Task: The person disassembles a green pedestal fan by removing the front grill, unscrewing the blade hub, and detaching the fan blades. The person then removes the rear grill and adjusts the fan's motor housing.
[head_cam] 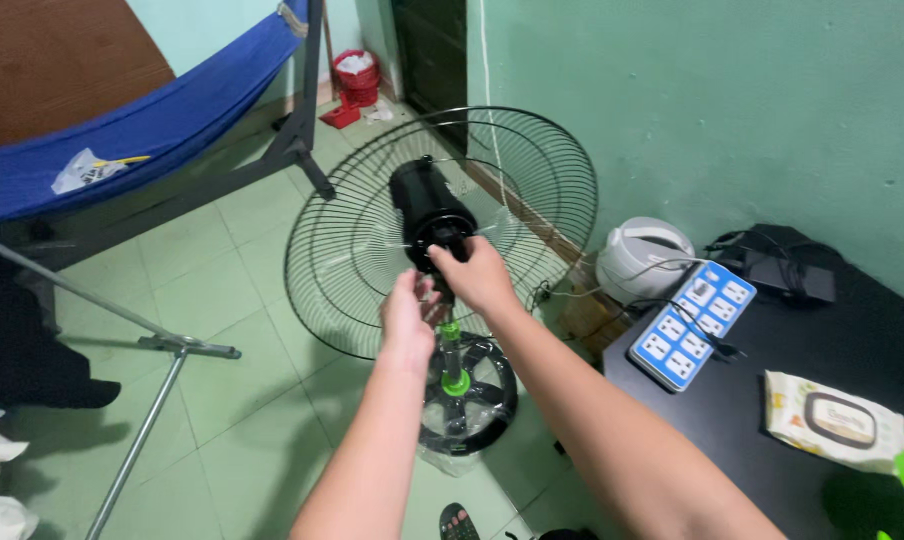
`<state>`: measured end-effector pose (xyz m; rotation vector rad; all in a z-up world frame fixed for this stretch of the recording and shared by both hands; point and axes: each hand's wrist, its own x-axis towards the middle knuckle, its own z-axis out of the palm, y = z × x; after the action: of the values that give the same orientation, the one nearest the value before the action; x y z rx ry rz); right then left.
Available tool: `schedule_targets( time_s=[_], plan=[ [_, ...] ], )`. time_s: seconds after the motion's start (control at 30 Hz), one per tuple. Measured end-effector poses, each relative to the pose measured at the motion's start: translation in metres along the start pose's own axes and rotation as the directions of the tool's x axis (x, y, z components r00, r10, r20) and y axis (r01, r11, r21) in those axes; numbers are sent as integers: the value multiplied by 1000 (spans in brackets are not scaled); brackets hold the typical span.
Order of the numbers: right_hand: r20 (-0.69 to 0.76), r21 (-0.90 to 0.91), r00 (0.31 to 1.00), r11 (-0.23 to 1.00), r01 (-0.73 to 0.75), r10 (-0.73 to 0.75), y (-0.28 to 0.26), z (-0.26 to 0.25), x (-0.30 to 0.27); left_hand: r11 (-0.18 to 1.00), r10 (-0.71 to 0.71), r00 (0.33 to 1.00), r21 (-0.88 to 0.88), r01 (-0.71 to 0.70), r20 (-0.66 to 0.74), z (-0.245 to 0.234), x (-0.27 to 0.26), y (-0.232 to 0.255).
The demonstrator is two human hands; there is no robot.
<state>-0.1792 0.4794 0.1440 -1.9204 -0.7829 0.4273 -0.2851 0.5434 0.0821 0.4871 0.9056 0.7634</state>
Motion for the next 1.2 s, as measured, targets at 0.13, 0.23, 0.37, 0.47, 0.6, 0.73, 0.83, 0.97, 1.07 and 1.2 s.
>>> schedule_targets(
  time_s=[0.13, 0.23, 0.37, 0.47, 0.6, 0.73, 0.83, 0.97, 1.07, 1.2],
  plan=[
    [-13, 33, 993, 993, -116, 116, 6, 16, 22, 990, -99, 994, 97, 102, -35, 10, 13, -2],
    [189, 266, 936, 902, -340, 297, 13, 15, 32, 991, -103, 995, 87, 103, -4, 17, 17, -4],
    [523, 521, 799, 631, -575, 297, 16, 0, 33, 984, -92, 989, 161, 73, 113, 26, 13, 0],
    [551, 494, 765, 609, -620, 332, 15, -8, 37, 982, -74, 994, 179, 58, 84, 33, 2, 6],
    [700, 345, 622, 597, -725, 351, 13, -4, 42, 984, 12, 998, 177, -21, 54, 46, -10, 11],
    [739, 325, 592, 600, -731, 321, 17, -2, 47, 981, 111, 993, 156, -116, 39, 54, -14, 10],
    [733, 288, 585, 619, -730, 348, 21, -1, 55, 981, 162, 987, 104, -162, 8, 59, -11, 5],
    [732, 265, 565, 604, -751, 381, 24, -1, 60, 977, 165, 983, 147, -152, -82, 66, -8, 0],
    [742, 285, 564, 590, -755, 363, 26, -1, 60, 974, 159, 982, 181, -138, -105, 67, -8, -1],
    [731, 310, 589, 601, -737, 345, 33, 3, 60, 978, 114, 990, 182, -97, -86, 66, -6, -1]
  ],
)
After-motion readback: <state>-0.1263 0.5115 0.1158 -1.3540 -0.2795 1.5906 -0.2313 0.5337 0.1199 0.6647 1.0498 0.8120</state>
